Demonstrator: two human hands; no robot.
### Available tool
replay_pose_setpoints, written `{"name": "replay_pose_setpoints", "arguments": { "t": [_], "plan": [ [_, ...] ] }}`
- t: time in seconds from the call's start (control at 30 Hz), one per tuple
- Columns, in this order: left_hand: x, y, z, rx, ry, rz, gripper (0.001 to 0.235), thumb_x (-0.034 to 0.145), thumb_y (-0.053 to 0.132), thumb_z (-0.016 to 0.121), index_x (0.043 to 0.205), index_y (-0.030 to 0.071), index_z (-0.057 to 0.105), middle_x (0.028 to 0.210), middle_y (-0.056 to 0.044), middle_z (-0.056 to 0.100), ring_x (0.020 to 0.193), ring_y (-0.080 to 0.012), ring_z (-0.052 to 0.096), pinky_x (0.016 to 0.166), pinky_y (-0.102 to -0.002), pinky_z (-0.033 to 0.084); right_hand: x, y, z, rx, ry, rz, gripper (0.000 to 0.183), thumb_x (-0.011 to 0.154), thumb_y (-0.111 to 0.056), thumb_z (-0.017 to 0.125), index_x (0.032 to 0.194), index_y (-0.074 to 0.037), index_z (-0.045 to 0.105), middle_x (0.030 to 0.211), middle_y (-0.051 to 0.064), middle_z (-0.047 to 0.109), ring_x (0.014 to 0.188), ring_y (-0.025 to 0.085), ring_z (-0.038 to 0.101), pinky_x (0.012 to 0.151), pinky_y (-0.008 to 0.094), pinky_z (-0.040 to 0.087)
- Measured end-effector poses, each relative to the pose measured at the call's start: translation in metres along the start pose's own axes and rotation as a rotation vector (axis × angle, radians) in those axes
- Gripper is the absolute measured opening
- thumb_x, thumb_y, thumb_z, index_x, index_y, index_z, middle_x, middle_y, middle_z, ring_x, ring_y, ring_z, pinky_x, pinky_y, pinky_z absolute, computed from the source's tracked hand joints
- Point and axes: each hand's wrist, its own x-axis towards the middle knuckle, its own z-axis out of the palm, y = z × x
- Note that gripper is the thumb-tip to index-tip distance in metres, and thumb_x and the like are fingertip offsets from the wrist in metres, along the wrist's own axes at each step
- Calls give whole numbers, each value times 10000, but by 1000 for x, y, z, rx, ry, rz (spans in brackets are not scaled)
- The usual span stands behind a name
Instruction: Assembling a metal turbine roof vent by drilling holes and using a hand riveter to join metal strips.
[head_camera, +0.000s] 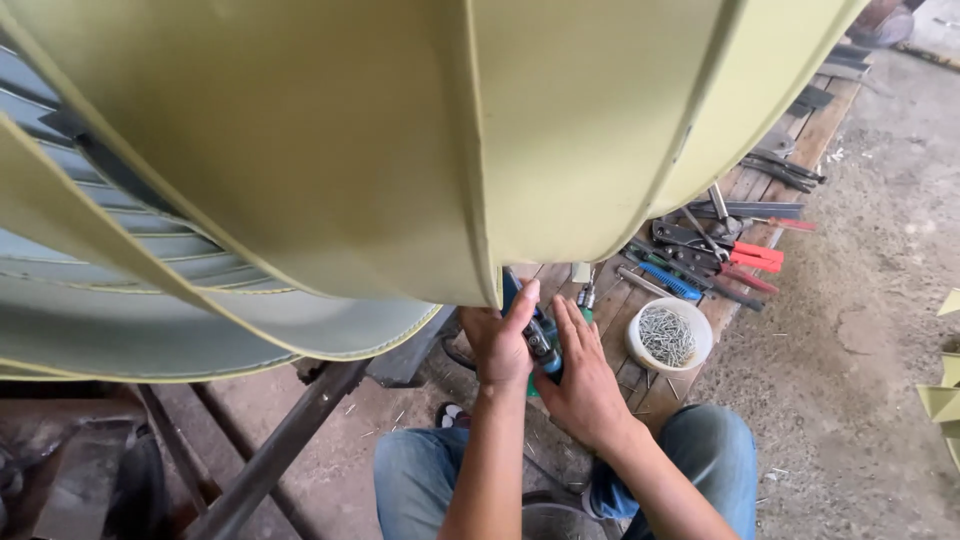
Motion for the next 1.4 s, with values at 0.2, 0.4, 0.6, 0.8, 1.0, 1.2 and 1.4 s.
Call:
{"name": "replay_pose_setpoints", "arguments": {
  "t": [0.2, 0.4, 0.6, 0.8, 1.0, 1.2, 1.4],
  "plan": [
    [-2, -1, -8, 28, -22, 24, 237, 803, -18, 790, 999, -5, 657, 936, -70, 679, 854, -167, 661, 817, -311, 539, 12, 32, 31, 282, -74, 26, 778, 718, -108, 780, 1431, 19, 497, 1269, 254, 633, 1215, 388, 613, 1035, 430, 474],
    [-7, -5, -12, 44, -41, 38, 259, 819, -2, 790, 1032, -9, 641, 963, -64, 676, 895, -165, 655, 865, -320, 532, 13, 50, 52, 305, -4, 70, 697, 747, -177, 806, 1384, -34, 562, 1076, 169, 700, 1006, 328, 723, 890, 393, 558],
    [-11, 35, 6, 122, -79, 33, 536, 799, 96, 789, 1255, 71, 508, 1131, -12, 618, 1049, -126, 597, 935, -307, 482, 3, 14, 33, 270, 37, 49, 551, 809, -51, 733, 1342, -5, 600, 1182, 179, 681, 1104, 346, 670, 958, 390, 528],
    [-55, 48, -62, 587, -602, -181, 576, 871, 264, 807, 1390, 109, 612, 1288, -87, 657, 1202, -240, 603, 1033, -366, 495, -79, 17, 28, 726, -96, 287, 335, 886, -50, 738, 1206, 3, 658, 1143, 89, 721, 1061, 192, 682, 952, 346, 560],
    [-107, 55, -73, 724, -787, -180, 396, 924, 187, 773, 1272, 57, 639, 1281, -133, 690, 1217, -252, 658, 989, -407, 531, -140, 20, -10, 878, -288, 548, 320, 894, -59, 755, 1200, -5, 678, 1093, 52, 738, 1012, 135, 672, 913, 325, 569],
    [-135, 44, -47, 950, -677, -195, 268, 962, 216, 699, 1147, 43, 613, 914, -127, 757, 812, -263, 780, 686, -387, 591, -173, 40, -5, 928, -284, 595, 275, 965, -45, 693, 1230, 16, 653, 1072, 49, 727, 999, 133, 677, 920, 319, 567],
    [-128, 40, -17, 1107, -603, -184, 304, 958, 289, 688, 1102, 45, 578, 818, -158, 742, 716, -334, 761, 599, -443, 573, -173, 21, 10, 1196, 31, 801, 255, 986, -78, 618, 1225, -26, 546, 950, 34, 659, 790, 135, 624, 723, 310, 526]
  ]
}}
